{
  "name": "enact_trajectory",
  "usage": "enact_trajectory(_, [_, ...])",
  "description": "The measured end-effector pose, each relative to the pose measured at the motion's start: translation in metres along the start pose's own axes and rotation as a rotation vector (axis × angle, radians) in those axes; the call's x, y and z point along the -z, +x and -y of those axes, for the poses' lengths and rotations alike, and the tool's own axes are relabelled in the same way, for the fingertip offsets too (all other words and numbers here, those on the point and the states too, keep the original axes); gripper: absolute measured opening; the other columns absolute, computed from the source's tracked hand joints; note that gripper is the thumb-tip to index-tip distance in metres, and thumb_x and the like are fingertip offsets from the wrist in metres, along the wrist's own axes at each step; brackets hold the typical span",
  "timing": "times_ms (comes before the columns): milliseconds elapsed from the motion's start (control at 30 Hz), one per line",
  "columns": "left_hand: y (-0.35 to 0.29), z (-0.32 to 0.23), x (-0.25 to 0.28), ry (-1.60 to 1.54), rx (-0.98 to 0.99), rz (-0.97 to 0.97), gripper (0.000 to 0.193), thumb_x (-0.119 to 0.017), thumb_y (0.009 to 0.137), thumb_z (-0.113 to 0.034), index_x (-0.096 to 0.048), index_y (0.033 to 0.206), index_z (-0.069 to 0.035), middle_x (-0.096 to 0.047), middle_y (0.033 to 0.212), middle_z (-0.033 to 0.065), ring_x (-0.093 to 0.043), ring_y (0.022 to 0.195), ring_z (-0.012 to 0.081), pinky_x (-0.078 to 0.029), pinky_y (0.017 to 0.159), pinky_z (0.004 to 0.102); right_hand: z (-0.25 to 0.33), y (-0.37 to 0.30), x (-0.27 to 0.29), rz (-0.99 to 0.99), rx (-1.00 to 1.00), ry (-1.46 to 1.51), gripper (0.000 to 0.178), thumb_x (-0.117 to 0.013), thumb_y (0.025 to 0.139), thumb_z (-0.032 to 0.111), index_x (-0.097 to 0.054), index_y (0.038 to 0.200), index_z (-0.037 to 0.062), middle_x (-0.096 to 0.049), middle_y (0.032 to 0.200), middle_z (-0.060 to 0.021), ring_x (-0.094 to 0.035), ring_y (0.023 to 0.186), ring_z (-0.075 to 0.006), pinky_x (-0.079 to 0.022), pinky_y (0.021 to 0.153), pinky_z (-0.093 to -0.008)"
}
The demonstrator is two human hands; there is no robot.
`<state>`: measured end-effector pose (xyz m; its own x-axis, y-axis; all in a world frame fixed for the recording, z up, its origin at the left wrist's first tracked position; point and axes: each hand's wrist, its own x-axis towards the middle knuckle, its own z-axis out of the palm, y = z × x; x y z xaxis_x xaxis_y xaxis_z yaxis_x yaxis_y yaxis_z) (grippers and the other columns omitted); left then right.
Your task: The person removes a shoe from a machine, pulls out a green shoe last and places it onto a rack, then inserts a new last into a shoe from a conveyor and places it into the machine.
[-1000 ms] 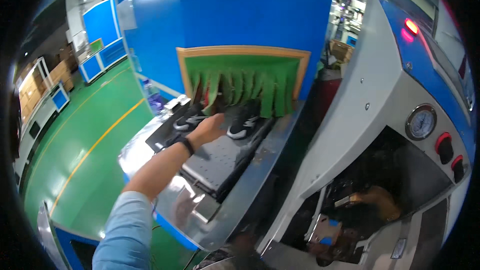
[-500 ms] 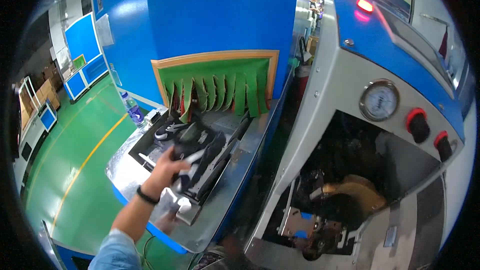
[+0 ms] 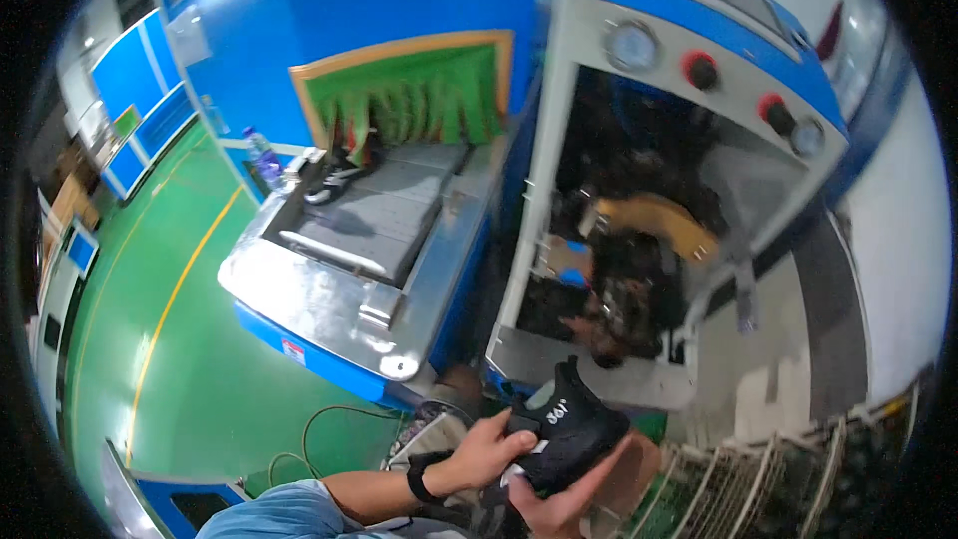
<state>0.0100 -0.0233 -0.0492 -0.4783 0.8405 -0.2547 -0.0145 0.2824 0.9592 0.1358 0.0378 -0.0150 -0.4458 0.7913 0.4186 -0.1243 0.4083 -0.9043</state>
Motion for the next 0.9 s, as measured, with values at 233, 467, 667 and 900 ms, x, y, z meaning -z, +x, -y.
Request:
enact_trajectory(233, [-0.005, 0.009, -0.025, 0.506, -0.691, -0.141, 0.025, -0.060, 0.089, -0.023, -0.058, 0.078, -0.001, -0.062, 0.079, 0.0186, -0.060, 0.071, 0.0393, -0.050, 0.065, 0.0446, -0.017, 0.002, 0.070, 0.191, 0.222, -0.538, 0.098, -0.084, 0.065, 0.031, -0.042, 0.146, -0.0060, -0.059, 0.117, -0.0286, -0.061, 0.096, -0.0438, -0.049, 0.088, -0.0509])
enact_trajectory(467, [0.001, -0.082, -0.005, -0.011, -0.779, -0.083, 0.035, -0.048, 0.103, -0.022, -0.053, 0.077, 0.000, -0.057, 0.072, 0.0157, -0.059, 0.063, 0.0303, -0.047, 0.056, 0.0395, -0.014, 0.064, 0.098, -0.055, -0.430, 0.609, 0.087, -0.061, 0.062, 0.009, -0.045, 0.147, -0.0018, -0.062, 0.126, -0.0146, -0.064, 0.110, -0.0240, -0.053, 0.094, -0.0352])
enact_trajectory(667, [0.021, -0.046, -0.015, 0.010, -0.356, 0.011, 0.054, -0.086, 0.075, -0.041, -0.053, 0.087, 0.000, -0.054, 0.080, 0.0162, -0.059, 0.071, 0.0360, -0.048, 0.063, 0.0422, -0.002, 0.061, 0.081, 0.313, 0.239, -0.397, 0.093, -0.079, 0.072, 0.026, -0.039, 0.152, 0.0012, -0.054, 0.131, -0.0309, -0.056, 0.112, -0.0425, -0.044, 0.098, -0.0500])
enact_trajectory(900, [0.010, 0.014, -0.012, 0.175, -0.484, -0.113, 0.037, -0.071, 0.090, -0.032, -0.051, 0.091, 0.000, -0.053, 0.080, 0.0185, -0.054, 0.070, 0.0416, -0.045, 0.062, 0.0477, -0.014, 0.027, 0.045, 0.241, 0.288, -0.479, 0.093, -0.077, 0.075, 0.025, -0.033, 0.155, 0.0051, -0.041, 0.139, -0.0389, -0.046, 0.123, -0.0494, -0.035, 0.104, -0.0584])
